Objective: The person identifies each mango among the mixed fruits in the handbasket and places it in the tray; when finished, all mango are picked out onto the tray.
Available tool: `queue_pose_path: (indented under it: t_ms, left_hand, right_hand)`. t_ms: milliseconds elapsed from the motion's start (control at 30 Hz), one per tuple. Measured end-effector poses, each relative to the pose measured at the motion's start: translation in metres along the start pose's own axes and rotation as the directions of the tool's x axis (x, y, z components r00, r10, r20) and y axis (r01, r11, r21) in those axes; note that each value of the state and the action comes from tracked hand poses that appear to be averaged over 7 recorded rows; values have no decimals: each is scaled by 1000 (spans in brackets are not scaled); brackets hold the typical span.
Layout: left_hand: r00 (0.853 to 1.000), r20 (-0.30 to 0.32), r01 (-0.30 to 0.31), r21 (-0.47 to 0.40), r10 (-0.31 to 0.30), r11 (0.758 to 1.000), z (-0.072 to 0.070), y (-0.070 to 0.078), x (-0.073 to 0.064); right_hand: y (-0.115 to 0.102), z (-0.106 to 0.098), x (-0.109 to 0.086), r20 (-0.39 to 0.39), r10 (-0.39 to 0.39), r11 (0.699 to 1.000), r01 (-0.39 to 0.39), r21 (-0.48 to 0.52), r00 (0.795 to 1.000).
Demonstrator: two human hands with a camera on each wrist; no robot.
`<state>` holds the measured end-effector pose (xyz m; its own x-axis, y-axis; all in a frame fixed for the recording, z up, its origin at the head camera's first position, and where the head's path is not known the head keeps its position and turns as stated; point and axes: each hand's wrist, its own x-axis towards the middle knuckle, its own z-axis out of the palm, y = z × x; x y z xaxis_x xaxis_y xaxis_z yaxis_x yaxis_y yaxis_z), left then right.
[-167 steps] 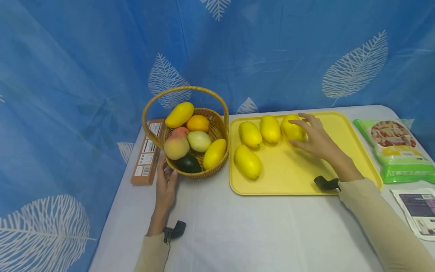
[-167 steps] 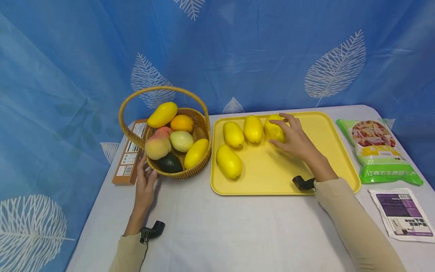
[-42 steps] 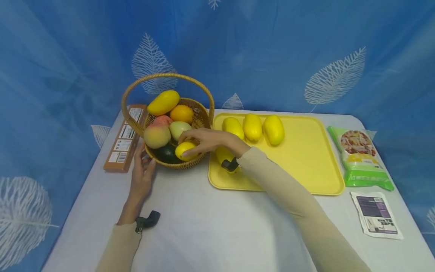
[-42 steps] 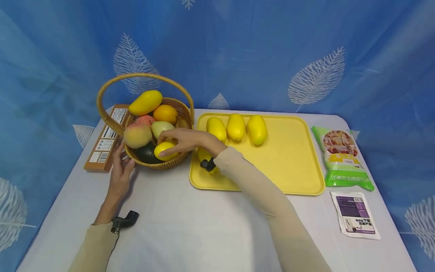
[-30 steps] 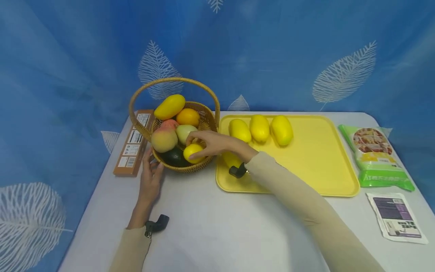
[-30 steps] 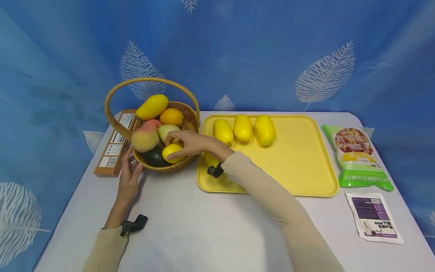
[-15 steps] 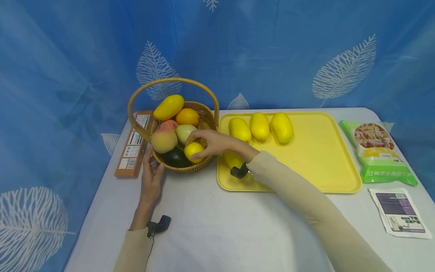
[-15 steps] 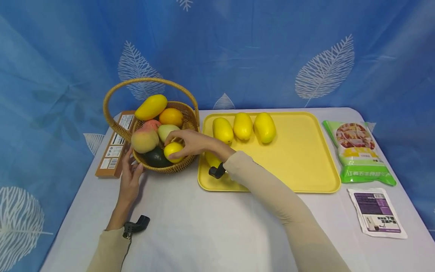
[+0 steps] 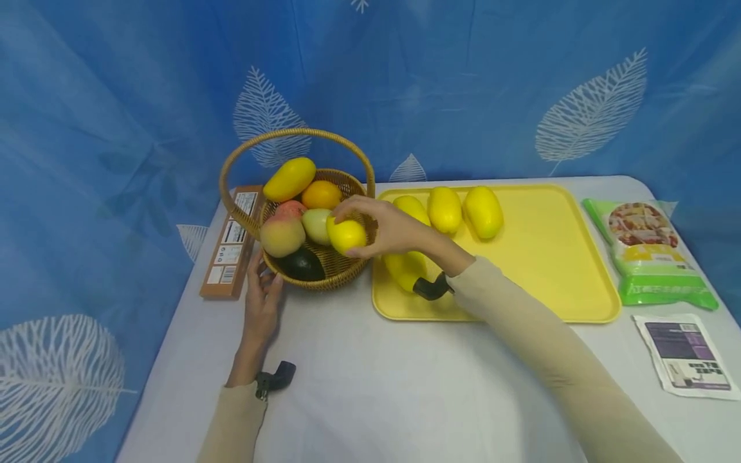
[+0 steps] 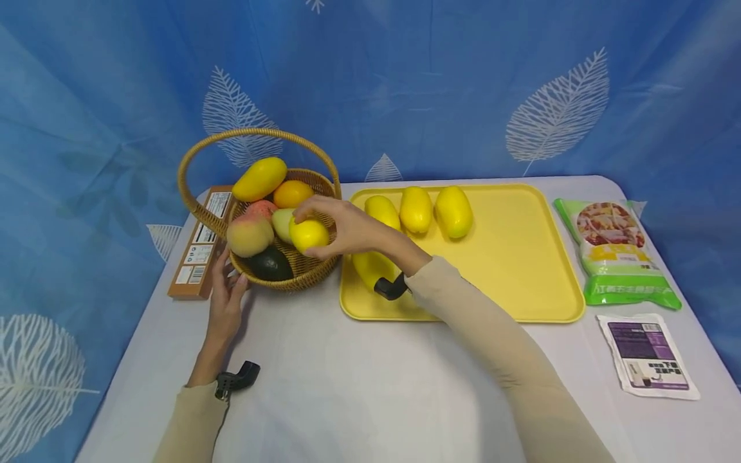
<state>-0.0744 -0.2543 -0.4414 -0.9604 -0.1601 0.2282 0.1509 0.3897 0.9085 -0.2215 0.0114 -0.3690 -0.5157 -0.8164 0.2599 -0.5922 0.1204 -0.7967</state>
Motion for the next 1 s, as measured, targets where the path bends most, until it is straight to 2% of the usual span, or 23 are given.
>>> queue_pose_path:
  t_ms: [167, 267, 433, 633, 867, 1000]
  left_hand:
    - [999, -8, -34, -13, 34, 999, 1, 1, 10]
    - [1000, -3, -21, -13, 21, 1000, 1, 2, 13]
    - [1000, 2, 20, -4, -20, 1000, 0, 2, 6]
    - [1000, 12, 28, 19, -28, 999, 1, -1, -2]
    - [1000, 10, 29, 17, -29, 999, 1, -2, -7]
    - [1000, -2, -2, 8, 3, 1000, 2, -4, -4]
  right_hand:
    - [-3, -15, -16, -60, 16, 999, -19, -36, 998]
    - [-3, -20, -27, -98, 7, 997, -14, -74, 995]
    - [-2, -21, -49, -146, -26, 995, 11, -103, 989]
    - [0, -23, -77, -199, -91, 979, 50, -198, 976]
    - [4, -29, -112, -242, -69, 969, 7, -246, 968]
    - [11, -34, -130, -242, -66, 954, -10, -299, 968]
